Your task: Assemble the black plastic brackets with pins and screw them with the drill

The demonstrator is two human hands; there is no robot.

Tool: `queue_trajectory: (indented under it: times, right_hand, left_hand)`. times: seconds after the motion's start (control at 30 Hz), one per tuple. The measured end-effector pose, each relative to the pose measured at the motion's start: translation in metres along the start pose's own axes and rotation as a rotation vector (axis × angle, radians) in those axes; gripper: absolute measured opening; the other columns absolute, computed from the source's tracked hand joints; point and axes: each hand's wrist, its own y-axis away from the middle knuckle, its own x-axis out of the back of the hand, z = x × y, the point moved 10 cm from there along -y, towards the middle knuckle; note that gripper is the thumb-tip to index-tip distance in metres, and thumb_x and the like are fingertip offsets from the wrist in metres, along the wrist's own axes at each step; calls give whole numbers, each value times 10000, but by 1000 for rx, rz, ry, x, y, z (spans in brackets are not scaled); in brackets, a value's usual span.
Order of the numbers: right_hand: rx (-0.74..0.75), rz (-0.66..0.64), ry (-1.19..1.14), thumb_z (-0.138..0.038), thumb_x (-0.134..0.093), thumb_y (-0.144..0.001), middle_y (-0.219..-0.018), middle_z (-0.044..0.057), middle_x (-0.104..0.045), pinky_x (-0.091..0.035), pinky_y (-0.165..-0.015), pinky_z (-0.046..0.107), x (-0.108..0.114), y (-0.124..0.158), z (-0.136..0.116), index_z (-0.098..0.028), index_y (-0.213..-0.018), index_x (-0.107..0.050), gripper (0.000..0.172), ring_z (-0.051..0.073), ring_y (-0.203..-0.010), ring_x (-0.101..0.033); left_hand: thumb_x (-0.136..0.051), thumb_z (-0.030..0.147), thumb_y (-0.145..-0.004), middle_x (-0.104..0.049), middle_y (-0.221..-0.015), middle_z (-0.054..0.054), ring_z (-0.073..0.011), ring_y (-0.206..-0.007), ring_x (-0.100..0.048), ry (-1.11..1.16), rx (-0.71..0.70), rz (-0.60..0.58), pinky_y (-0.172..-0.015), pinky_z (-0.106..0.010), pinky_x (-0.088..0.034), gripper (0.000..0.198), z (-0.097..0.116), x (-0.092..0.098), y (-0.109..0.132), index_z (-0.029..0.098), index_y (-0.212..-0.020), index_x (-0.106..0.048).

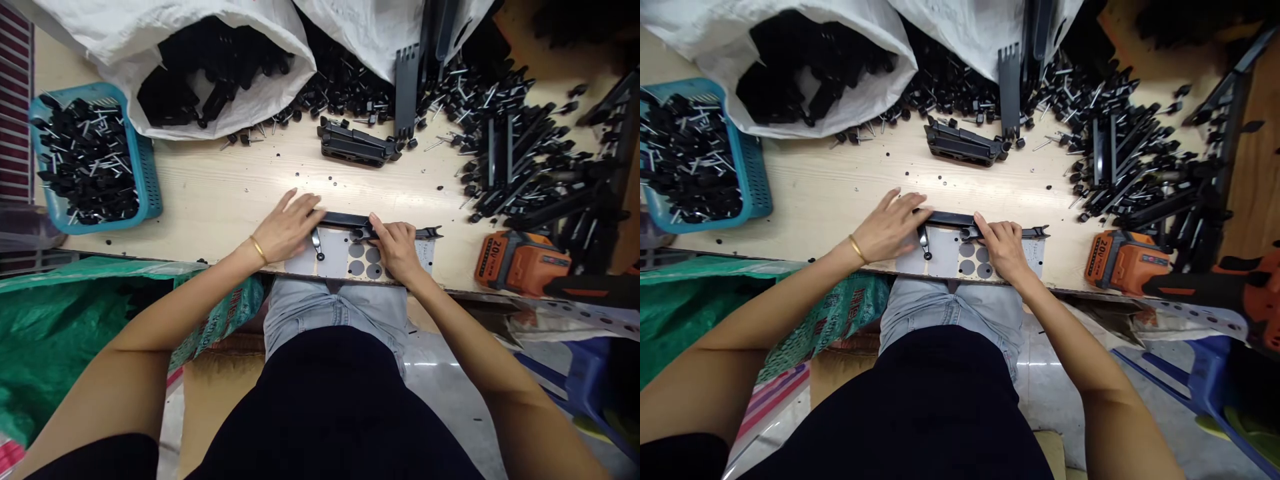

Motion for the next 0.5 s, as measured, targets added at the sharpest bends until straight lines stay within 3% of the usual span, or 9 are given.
queue_trajectory:
  times: [0.1,0.23,0.33,0.4,0.5]
  right_hand:
    - [-48,-23,-22,-239,-415,-959,-928,92,-604,-312,-818,371,-1,-2,-19,-198,-1481,-305,535,225,-886,-502]
    - [-76,-7,-90,-242,-386,-968,-938,98,-620,-356,-822,362,8,-1,-46,-170,-1447,-344,486,228,-905,-530]
    - [-47,-98,-94,-299,-407,-964,-897,111,-639,-394,-747,337,21,7,-49,-140,-1263,-526,359,228,-841,-560]
    - [-13,-248,-119,-382,-476,-933,-738,86,-625,-383,-619,302,29,17,-48,-143,-993,-630,291,201,-668,-547]
    - [60,-480,-433,-487,-575,-863,-528,-5,-512,-307,-479,246,45,36,-65,-173,-700,-582,354,113,-456,-435]
  left_hand:
    - [-670,284,-772,-506,-1331,-219,-336,-1271,-450,-51,-84,-139,-1104,-519,-295,778,28,-14,-15,45,-1424,-320]
    - [-549,232,-873,-636,-1053,-153,-256,-993,-606,-98,30,-211,-850,-363,-467,491,37,-23,-33,85,-1330,-449]
    - [-551,244,-868,-661,-976,-109,-227,-848,-643,-62,65,-243,-672,-298,-473,519,37,-20,-28,167,-1367,-427]
    - [-586,300,-842,-679,-888,-66,-198,-705,-645,77,7,-238,-588,-276,-462,599,47,-13,-15,216,-1402,-392]
    - [-624,415,-795,-684,-799,-17,-145,-571,-608,542,-136,-87,-530,-251,-468,546,78,17,8,247,-1298,-495]
